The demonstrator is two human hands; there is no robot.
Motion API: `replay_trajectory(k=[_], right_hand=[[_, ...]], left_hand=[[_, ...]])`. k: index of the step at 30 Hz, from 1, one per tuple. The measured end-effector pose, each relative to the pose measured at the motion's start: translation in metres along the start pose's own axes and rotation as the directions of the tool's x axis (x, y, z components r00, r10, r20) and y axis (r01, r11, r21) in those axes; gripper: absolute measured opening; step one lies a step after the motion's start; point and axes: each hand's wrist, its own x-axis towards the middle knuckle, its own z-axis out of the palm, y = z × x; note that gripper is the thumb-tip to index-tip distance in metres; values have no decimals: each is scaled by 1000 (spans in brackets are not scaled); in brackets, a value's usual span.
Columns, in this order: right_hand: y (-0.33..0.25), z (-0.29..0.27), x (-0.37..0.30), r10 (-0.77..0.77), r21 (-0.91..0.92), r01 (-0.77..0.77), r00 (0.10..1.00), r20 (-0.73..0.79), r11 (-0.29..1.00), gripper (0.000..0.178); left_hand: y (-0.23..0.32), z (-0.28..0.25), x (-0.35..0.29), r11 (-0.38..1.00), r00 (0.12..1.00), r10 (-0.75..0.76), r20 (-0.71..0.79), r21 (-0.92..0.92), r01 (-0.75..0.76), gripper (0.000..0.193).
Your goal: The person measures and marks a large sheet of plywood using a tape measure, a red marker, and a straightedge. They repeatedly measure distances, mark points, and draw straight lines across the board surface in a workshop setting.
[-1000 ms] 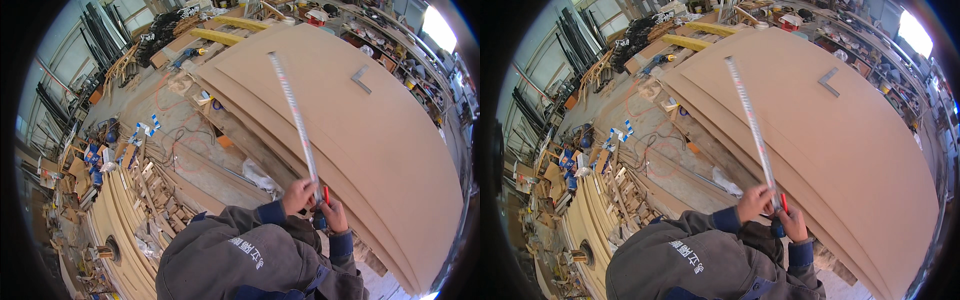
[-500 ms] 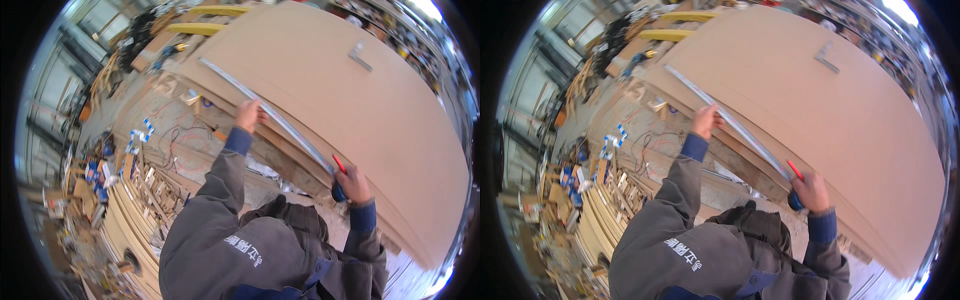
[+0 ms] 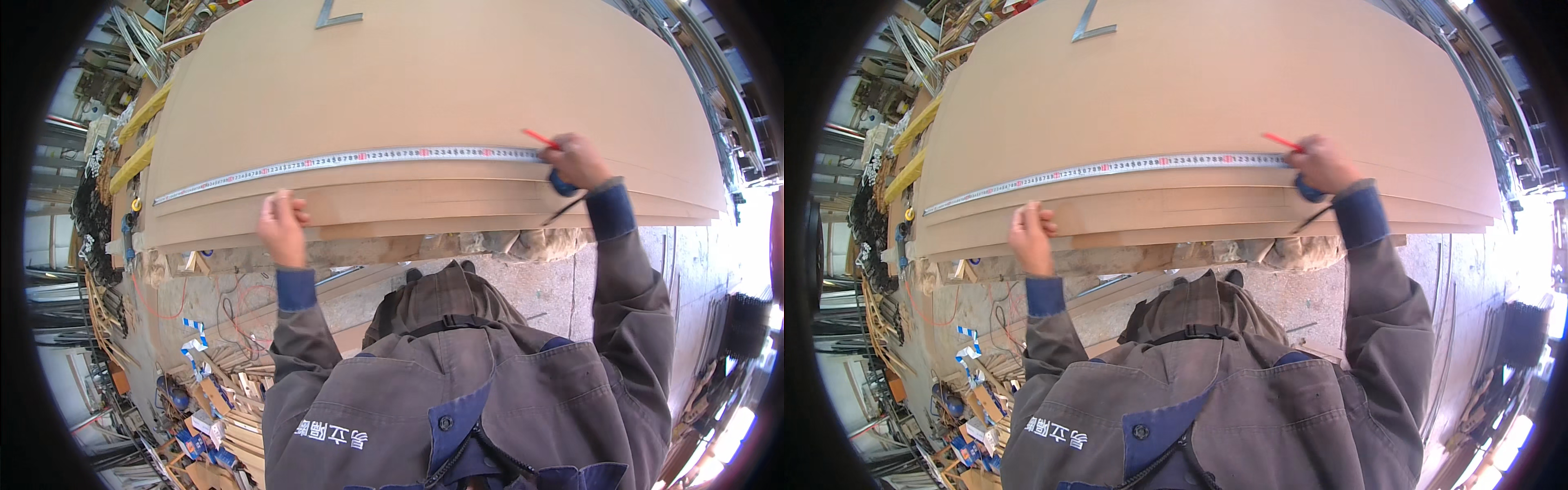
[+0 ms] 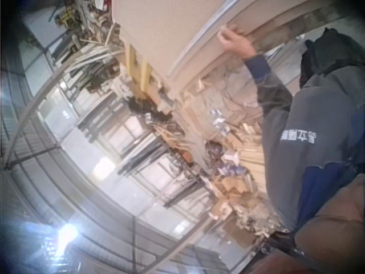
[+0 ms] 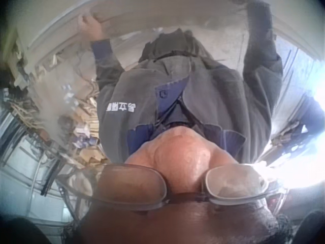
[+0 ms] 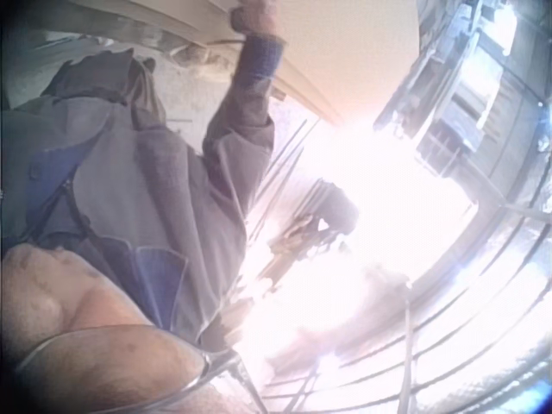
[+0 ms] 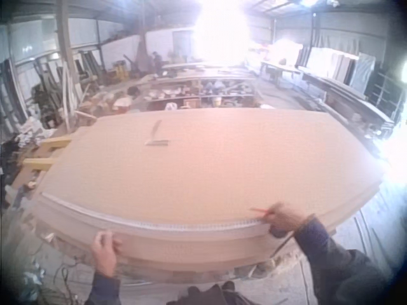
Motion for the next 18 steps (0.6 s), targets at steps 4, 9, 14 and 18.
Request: replay_trajectory(k=[4,9,14,18], right_hand=[[88,-8,-78,344,-163,-335,938,33,928,16],[104,-10,-100,736,148,-733,676,45,664,27],[102,-17,-99,755,190,-755,650,92,627,32],[105,-16,-106,768,221,-772,628,125,596,34]], left_hand=[[22,97,-75,773,789,531,308,206,-601,19],[48,212,-131,491,381,677,629,0,-871,37],[61,295,-169,424,284,660,695,-34,-905,66],[55,318,-179,425,305,611,730,23,-905,74]])
